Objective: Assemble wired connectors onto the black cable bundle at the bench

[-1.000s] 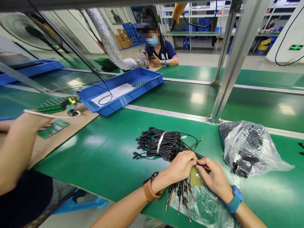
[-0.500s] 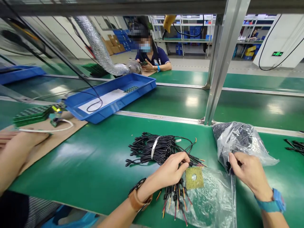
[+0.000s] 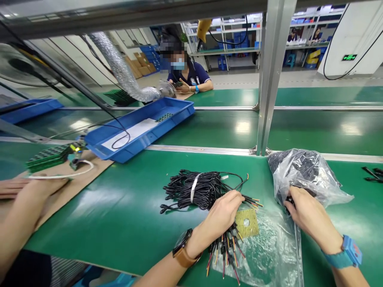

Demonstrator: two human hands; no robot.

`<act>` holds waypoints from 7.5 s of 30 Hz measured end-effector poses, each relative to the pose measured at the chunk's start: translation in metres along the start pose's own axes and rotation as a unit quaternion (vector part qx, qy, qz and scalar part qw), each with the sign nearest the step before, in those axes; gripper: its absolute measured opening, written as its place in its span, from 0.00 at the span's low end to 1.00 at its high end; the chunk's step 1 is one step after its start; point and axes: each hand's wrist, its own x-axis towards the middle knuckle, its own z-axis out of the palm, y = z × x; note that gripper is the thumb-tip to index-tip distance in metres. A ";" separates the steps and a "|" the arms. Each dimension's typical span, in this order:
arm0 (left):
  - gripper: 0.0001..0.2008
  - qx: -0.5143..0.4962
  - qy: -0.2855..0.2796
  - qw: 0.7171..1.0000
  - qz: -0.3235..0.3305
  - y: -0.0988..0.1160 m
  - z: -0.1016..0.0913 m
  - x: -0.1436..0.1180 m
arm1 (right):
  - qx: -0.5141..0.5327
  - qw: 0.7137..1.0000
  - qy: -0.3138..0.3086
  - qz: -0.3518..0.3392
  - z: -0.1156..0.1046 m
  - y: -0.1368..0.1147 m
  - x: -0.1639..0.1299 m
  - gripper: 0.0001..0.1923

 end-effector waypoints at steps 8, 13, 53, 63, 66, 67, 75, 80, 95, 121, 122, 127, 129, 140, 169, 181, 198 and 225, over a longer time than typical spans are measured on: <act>0.10 0.102 -0.031 0.994 0.005 0.003 0.004 0.008 | -0.014 0.999 0.037 0.009 0.007 -0.008 0.005 0.05; 0.07 0.146 -0.052 0.988 0.008 0.004 0.004 0.006 | 0.010 0.999 0.035 0.005 0.008 -0.007 0.005 0.08; 0.09 0.094 -0.153 0.983 0.049 0.003 -0.027 0.001 | 0.180 0.951 0.028 -0.248 0.024 -0.090 0.000 0.12; 0.08 0.116 -0.156 0.980 0.041 0.006 -0.025 0.000 | 0.184 0.949 0.027 -0.254 0.030 -0.091 0.000 0.12; 0.09 0.121 -0.144 0.981 0.042 0.006 -0.023 -0.001 | 0.188 0.949 -0.002 -0.252 0.031 -0.089 0.000 0.11; 0.09 0.121 -0.138 0.982 0.040 0.006 -0.023 -0.002 | 0.191 0.951 0.008 -0.243 0.032 -0.087 0.000 0.11; 0.04 0.019 -0.112 0.992 0.048 0.003 -0.024 -0.004 | 0.251 0.950 0.142 -0.118 0.034 -0.071 0.002 0.11; 0.04 -0.076 -0.105 0.985 0.115 0.005 -0.021 -0.002 | 0.285 0.944 0.117 -0.121 0.034 -0.081 0.001 0.11; 0.07 -0.180 0.075 0.978 0.074 0.008 -0.005 -0.006 | 0.460 0.888 0.003 0.016 0.028 -0.090 -0.003 0.16; 0.10 -0.122 0.100 0.985 0.076 0.015 -0.003 -0.006 | 0.541 0.838 -0.043 0.063 0.023 -0.098 -0.007 0.19; 0.09 -0.125 0.099 0.985 0.072 0.015 -0.003 -0.006 | 0.537 0.840 -0.041 0.060 0.023 -0.098 -0.007 0.18; 0.07 -0.142 0.096 0.984 0.048 0.016 -0.001 -0.007 | 0.514 0.857 -0.031 0.030 0.023 -0.097 -0.007 0.15; 0.07 -0.149 0.098 0.983 0.044 0.016 0.000 -0.007 | 0.491 0.871 -0.025 0.012 0.024 -0.098 -0.007 0.14; 0.12 -0.182 -0.017 0.983 0.021 0.009 -0.014 -0.004 | 0.371 0.921 0.076 -0.091 0.033 -0.096 -0.004 0.08; 0.05 -0.105 0.019 0.993 0.049 -0.003 -0.013 -0.002 | 0.441 0.897 0.016 -0.014 0.049 -0.093 -0.001 0.08; 0.09 -0.107 0.063 0.992 0.034 -0.002 0.004 -0.005 | 0.396 0.913 0.053 -0.082 0.049 -0.109 0.004 0.06; 0.09 -0.140 0.070 0.987 0.024 -0.004 -0.003 -0.001 | 0.412 0.907 0.064 -0.063 0.053 -0.106 0.005 0.04; 0.10 -0.119 0.063 0.990 0.040 -0.003 -0.006 0.000 | 0.408 0.907 0.081 -0.063 0.053 -0.111 0.007 0.05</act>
